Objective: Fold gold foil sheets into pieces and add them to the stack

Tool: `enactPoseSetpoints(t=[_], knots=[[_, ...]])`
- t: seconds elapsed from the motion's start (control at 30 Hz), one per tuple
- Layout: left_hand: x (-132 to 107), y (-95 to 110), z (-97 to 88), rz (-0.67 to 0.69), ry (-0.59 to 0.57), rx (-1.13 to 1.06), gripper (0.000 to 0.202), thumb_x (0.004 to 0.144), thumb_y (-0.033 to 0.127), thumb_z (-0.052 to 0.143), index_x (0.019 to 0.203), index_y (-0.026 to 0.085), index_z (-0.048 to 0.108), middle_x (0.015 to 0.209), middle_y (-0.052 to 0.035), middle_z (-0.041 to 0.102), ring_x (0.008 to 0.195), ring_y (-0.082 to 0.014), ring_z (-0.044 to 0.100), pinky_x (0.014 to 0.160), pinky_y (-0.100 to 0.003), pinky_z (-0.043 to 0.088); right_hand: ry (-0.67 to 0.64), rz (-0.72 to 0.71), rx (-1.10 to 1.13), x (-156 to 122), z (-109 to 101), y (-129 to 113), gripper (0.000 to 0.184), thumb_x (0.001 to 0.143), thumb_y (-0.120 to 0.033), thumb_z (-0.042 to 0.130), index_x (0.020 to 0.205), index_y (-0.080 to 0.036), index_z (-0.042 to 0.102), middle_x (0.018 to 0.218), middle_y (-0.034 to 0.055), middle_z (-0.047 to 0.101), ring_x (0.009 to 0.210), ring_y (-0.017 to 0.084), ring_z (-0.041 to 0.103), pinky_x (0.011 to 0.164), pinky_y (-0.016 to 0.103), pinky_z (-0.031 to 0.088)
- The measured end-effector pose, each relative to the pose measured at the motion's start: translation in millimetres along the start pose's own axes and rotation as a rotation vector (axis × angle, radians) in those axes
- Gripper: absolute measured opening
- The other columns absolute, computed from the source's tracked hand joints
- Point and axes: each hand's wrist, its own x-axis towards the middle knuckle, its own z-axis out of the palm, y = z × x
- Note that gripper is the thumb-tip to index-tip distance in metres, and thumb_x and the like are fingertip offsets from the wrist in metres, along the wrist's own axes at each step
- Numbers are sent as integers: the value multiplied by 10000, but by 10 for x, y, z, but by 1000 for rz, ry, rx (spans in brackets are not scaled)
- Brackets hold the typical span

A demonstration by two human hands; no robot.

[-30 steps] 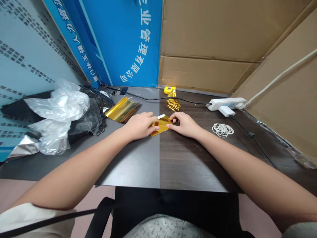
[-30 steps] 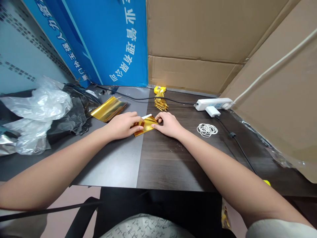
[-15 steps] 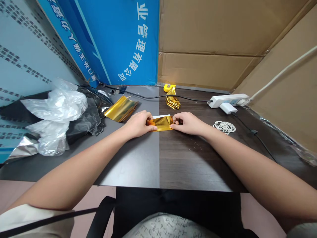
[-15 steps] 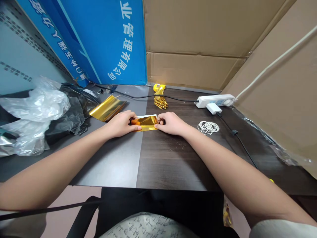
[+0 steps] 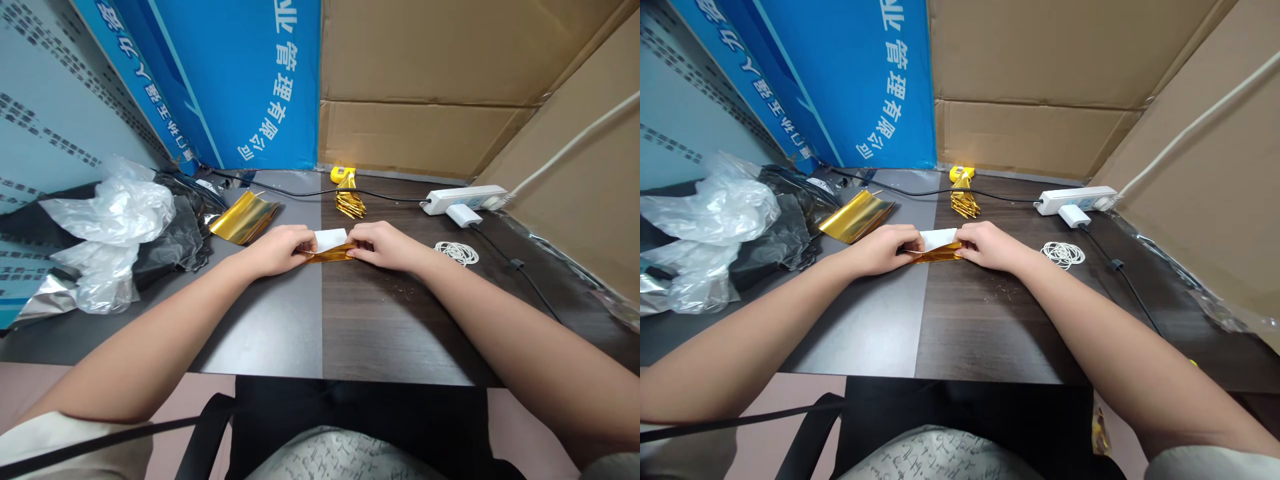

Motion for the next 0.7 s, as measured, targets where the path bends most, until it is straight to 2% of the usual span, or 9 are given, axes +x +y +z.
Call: enactPoseSetpoints(t=[0.23,0.37,0.43,0.53,0.7], knots=[[-22,-25,-68,79,-58,18,208,799,60,569,951,167,663,917,-32,635,829,-158,603,750,-251,431,-69,-100,-40,-34,-51,57,189,903,-171,574,966,-192,750,921,71,700,823,194,648,776,307,471],[-32,-18,-112,102,-78,-1,189,826,86,582,968,169,675,918,-34,640,828,-155,607,750,-250,437,-90,-99,-11,-32,-63,48,119,893,-258,655,940,-184,736,899,68,678,777,181,624,725,294,464],[-34,-10,-117,80,-78,-14,150,858,144,605,990,168,671,929,-37,646,827,-158,613,746,-254,442,-76,-83,5,-25,-53,35,136,876,-311,695,902,-179,717,869,60,662,737,171,601,685,286,445],[-28,4,-109,17,-79,1,149,884,226,633,1014,162,669,927,-42,650,810,-165,611,727,-264,441,-42,-43,23,-17,-26,12,132,870,-307,696,857,-176,690,830,46,650,694,156,574,662,280,422],[-16,9,-87,-15,-78,-27,109,874,198,636,966,160,681,921,-42,670,800,-158,616,723,-259,445,-13,3,75,-10,13,-9,103,840,-281,699,853,-180,684,787,24,642,648,134,547,639,264,411]])
